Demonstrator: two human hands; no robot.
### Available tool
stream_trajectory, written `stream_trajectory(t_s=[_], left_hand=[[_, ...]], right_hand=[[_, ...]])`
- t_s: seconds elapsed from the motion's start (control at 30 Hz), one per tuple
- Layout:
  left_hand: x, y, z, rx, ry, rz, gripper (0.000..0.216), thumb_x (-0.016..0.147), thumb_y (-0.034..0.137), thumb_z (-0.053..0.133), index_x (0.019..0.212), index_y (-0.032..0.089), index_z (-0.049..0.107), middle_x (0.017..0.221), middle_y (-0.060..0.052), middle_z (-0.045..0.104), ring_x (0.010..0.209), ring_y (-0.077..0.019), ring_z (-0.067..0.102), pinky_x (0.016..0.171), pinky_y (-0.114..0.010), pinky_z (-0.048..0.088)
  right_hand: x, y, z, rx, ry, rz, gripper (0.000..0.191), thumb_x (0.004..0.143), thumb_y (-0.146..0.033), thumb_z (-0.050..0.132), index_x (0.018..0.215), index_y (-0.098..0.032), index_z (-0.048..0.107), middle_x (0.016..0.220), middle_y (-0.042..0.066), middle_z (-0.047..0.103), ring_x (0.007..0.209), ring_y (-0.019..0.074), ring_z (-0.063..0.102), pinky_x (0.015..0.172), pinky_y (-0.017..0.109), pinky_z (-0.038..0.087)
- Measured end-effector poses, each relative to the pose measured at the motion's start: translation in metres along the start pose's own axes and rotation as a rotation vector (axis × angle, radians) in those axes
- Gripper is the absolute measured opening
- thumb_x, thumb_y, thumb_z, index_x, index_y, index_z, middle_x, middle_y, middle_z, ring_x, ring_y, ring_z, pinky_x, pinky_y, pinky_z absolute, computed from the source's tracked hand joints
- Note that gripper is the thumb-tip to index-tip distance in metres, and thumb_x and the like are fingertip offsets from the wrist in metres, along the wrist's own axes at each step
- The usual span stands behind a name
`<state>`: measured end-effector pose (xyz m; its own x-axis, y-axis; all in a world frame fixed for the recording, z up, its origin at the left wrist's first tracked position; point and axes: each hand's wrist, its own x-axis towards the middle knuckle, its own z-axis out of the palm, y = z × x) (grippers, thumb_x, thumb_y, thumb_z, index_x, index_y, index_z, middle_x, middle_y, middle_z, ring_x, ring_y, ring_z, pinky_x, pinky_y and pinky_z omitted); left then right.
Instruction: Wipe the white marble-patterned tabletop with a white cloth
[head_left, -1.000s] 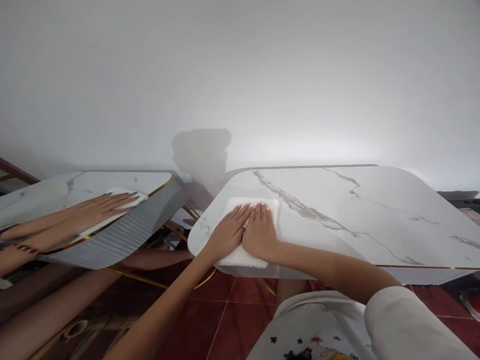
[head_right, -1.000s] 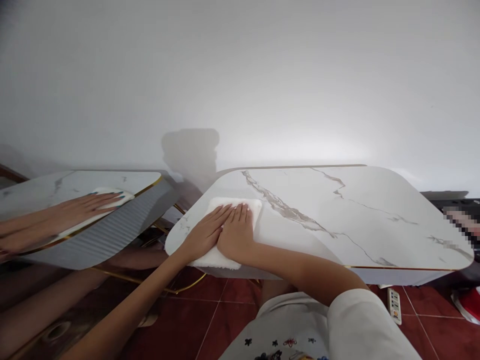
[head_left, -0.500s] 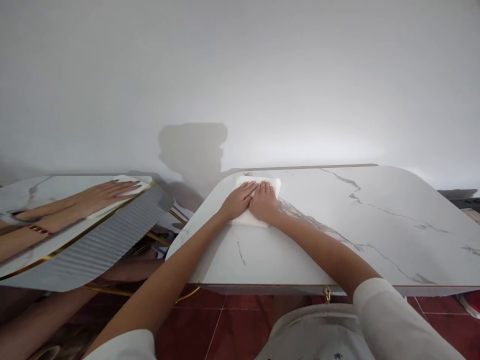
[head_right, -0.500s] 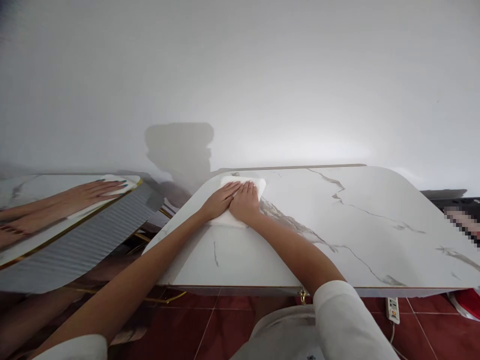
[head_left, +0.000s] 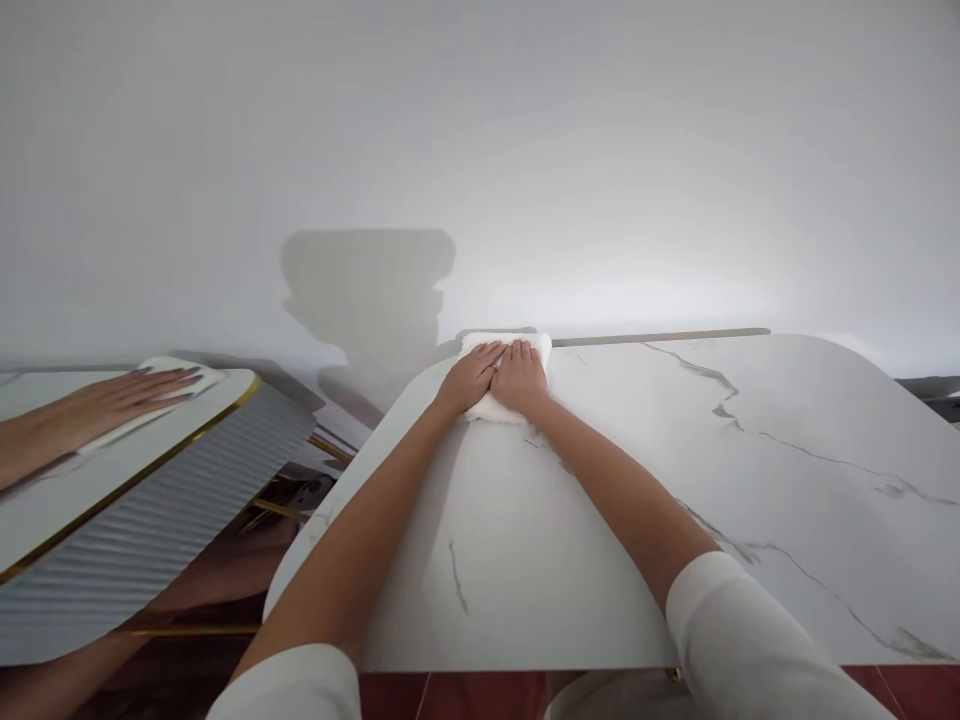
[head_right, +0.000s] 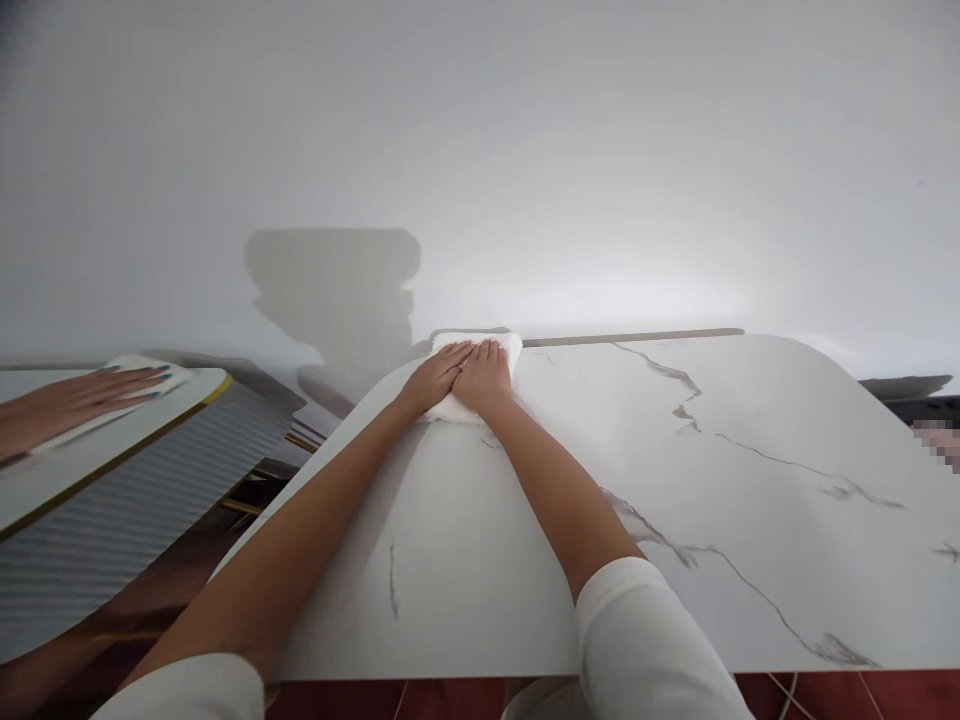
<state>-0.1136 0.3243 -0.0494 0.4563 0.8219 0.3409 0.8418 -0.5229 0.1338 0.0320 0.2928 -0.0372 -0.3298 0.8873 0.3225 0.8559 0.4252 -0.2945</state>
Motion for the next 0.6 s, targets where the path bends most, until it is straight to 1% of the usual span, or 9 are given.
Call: stream_trajectory(t_s=[0.13, 0.23, 0.3, 0.4, 0.6], left_hand=[[0.012, -0.008, 0.005, 0.014, 0.011, 0.005, 0.055, 0.083, 0.017, 0.027, 0.136, 0.016, 0.044, 0.142, -0.005, 0.046, 0.133, -0.0192, 0.037, 0.115, -0.042, 0.025], [0.017, -0.009, 0.007, 0.025, 0.009, 0.008, 0.055, 0.084, 0.017, 0.026, 0.136, 0.018, 0.044, 0.141, -0.003, 0.047, 0.132, -0.0183, 0.038, 0.114, -0.042, 0.026], [0.019, -0.009, 0.007, 0.039, 0.001, 0.003, 0.055, 0.084, 0.018, 0.026, 0.136, 0.017, 0.044, 0.141, -0.004, 0.047, 0.132, -0.0179, 0.038, 0.114, -0.041, 0.026], [0.02, -0.007, 0.008, 0.062, -0.006, -0.012, 0.054, 0.084, 0.018, 0.027, 0.135, 0.013, 0.046, 0.142, -0.007, 0.046, 0.133, -0.0187, 0.038, 0.114, -0.04, 0.025], [0.029, 0.006, 0.02, 0.081, 0.018, 0.009, 0.054, 0.086, 0.017, 0.027, 0.137, 0.016, 0.042, 0.143, -0.005, 0.045, 0.133, -0.0186, 0.037, 0.114, -0.042, 0.026]], right_hand=[[0.011, 0.006, 0.002, 0.013, -0.002, 0.001, 0.057, 0.092, -0.024, 0.03, 0.139, 0.009, 0.032, 0.146, 0.025, 0.031, 0.137, 0.0322, 0.026, 0.11, 0.043, 0.018], [0.014, 0.009, 0.001, 0.017, -0.001, -0.004, 0.056, 0.092, -0.022, 0.03, 0.138, 0.01, 0.033, 0.146, 0.026, 0.032, 0.136, 0.0323, 0.027, 0.11, 0.044, 0.019], [0.015, 0.01, 0.001, 0.013, -0.006, -0.007, 0.056, 0.092, -0.022, 0.03, 0.139, 0.009, 0.033, 0.146, 0.025, 0.033, 0.136, 0.0321, 0.027, 0.11, 0.043, 0.018], [0.015, 0.013, 0.0, 0.018, -0.02, -0.014, 0.056, 0.093, -0.022, 0.03, 0.139, 0.008, 0.032, 0.146, 0.024, 0.034, 0.137, 0.0318, 0.026, 0.11, 0.042, 0.017], [0.011, 0.031, -0.007, 0.014, -0.022, -0.008, 0.055, 0.093, -0.022, 0.031, 0.139, 0.007, 0.033, 0.146, 0.024, 0.033, 0.136, 0.0298, 0.027, 0.11, 0.043, 0.018]])
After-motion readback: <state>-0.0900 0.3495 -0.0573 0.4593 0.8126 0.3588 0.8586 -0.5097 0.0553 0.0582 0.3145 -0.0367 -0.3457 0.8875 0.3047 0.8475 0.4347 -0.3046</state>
